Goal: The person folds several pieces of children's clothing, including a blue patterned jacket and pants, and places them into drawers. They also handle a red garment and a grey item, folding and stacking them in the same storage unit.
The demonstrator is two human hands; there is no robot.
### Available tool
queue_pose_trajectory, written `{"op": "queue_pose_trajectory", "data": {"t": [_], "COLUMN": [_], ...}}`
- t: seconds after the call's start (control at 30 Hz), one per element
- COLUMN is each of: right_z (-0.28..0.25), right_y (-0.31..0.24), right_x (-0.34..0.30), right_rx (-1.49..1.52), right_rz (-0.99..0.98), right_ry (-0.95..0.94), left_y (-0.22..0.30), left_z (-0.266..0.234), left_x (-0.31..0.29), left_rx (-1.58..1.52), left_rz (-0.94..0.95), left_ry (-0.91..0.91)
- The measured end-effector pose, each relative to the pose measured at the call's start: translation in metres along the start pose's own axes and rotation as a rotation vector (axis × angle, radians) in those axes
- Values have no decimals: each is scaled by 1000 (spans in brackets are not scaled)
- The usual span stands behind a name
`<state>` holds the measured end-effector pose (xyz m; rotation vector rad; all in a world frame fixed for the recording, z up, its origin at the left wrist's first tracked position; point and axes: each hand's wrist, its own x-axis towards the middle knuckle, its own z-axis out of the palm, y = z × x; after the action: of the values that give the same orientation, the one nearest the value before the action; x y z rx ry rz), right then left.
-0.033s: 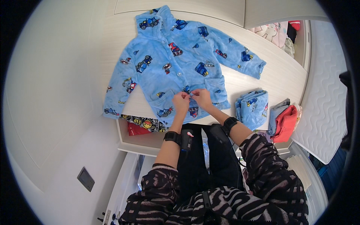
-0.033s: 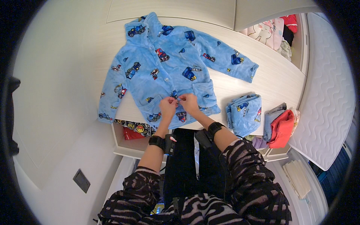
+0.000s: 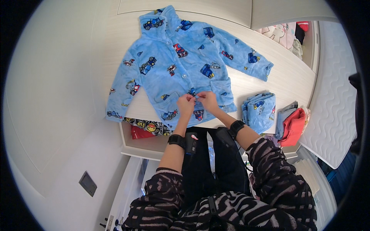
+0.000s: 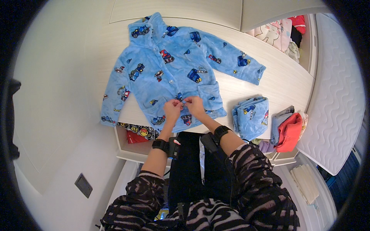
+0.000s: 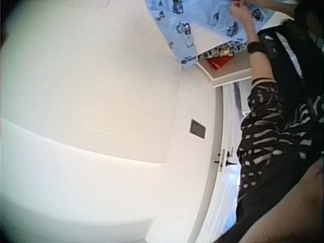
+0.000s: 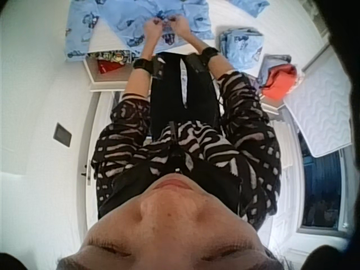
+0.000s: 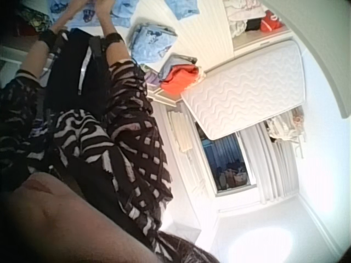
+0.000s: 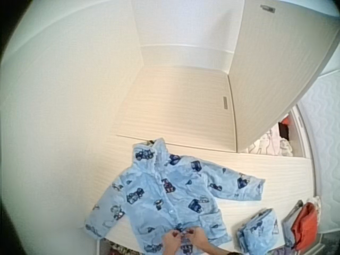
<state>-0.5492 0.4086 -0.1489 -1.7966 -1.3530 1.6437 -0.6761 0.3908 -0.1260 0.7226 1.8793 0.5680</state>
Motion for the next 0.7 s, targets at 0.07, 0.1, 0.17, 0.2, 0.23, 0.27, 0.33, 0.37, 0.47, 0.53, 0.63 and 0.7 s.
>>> {"op": "queue_pose_trajectory", "data": {"t": [0.07,0.1,0.17,0.2,0.23,0.27,0.33,0.37,0.47,0.53,0.63,0.7], "right_z": [0,0,1,0,-1,-3,-11,-16,-33,-39,-36,-30], "right_y": [6,9,12,13,14,14,13,13,14,16,22,24], "right_x": [3,4,6,6,5,2,-6,-12,-34,-50,-61,-60], "right_rx": [54,51,-9,-67,-117,-177,-320,-405,-648,-797,-968,-1043], "right_rz": [70,165,160,163,133,83,29,27,-97,-287,-552,-547], "right_ry": [-4,6,5,24,8,0,-30,-53,-141,-155,-81,-25], "left_y": [-3,-5,-12,-15,-19,-22,-26,-27,-27,-28,-33,-33], "left_z": [-2,-3,-4,-5,-7,-10,-17,-20,-24,-14,3,9], "left_x": [1,1,3,4,5,4,0,-5,-29,-50,-63,-60], "left_rx": [-75,-112,-227,-306,-386,-281,-50,48,415,658,954,913], "left_rz": [5,9,-5,-22,-34,8,24,90,188,510,540,398], "left_ry": [-63,-89,-134,-153,-172,-111,-13,-18,-98,-99,-39,-11]}}
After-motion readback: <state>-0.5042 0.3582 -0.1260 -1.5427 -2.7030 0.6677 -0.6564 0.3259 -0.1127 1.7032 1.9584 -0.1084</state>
